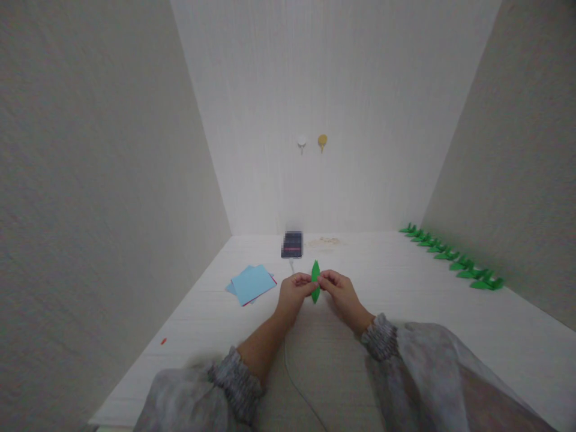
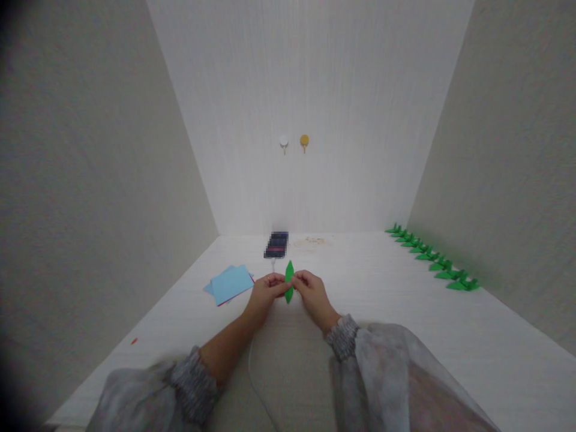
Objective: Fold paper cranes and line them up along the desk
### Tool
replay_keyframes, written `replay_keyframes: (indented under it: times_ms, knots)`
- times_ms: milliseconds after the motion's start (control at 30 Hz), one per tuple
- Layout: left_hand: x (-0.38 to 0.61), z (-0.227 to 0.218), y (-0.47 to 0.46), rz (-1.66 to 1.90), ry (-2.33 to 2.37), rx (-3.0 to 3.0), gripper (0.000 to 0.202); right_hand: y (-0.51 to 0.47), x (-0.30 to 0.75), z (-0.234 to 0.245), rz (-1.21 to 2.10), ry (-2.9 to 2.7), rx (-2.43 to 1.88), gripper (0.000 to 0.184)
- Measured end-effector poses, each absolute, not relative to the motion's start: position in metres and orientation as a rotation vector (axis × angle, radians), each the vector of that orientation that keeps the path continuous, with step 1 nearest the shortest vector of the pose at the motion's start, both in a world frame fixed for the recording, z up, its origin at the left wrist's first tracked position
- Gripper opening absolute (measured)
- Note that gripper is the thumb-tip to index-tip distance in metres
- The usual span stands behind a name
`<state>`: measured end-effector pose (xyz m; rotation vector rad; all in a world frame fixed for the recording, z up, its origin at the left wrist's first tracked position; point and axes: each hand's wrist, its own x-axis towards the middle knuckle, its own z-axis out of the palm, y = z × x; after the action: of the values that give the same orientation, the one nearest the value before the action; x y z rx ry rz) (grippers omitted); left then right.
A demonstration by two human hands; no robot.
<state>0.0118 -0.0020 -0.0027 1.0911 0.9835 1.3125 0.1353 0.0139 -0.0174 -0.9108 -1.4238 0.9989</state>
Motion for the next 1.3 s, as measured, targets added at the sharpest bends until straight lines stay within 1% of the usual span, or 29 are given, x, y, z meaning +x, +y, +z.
replay_keyframes:
  times_ms: [133,300,500,767,1000,1133,1300]
  knots:
    - [0.013,-0.003,-0.001,1.324,0.975,1.022,0.022,0.011,0.134,-0.015,1.016,-1.356,-0.904,0.015]
    - [0.014,-0.007,0.003,1.415,0.998,0.962,0.022,0.009,0.134,-0.017,0.943,-1.399,-0.928,0.014]
    - [0.015,-0.004,0.002,1.353,0.956,0.963,0.020,0.012,0.135,-0.020,0.910,-1.348,-0.943,0.015]
    - [0.012,-0.002,0.000,1.285,0.926,1.003,0.024,0.013,0.136,-0.016,0.979,-1.289,-0.996,0.015]
    - [0.010,-0.006,0.002,1.301,0.914,1.012,0.022,0.012,0.138,-0.014,1.017,-1.344,-0.976,0.012]
    - [0.015,-0.007,0.003,1.335,1.034,1.027,0.017,0.011,0.138,-0.017,0.881,-1.445,-1.008,0.010]
    - [0.017,-0.005,0.003,1.406,1.130,1.187,0.011,0.003,0.136,-0.007,0.653,-1.581,-1.069,0.006]
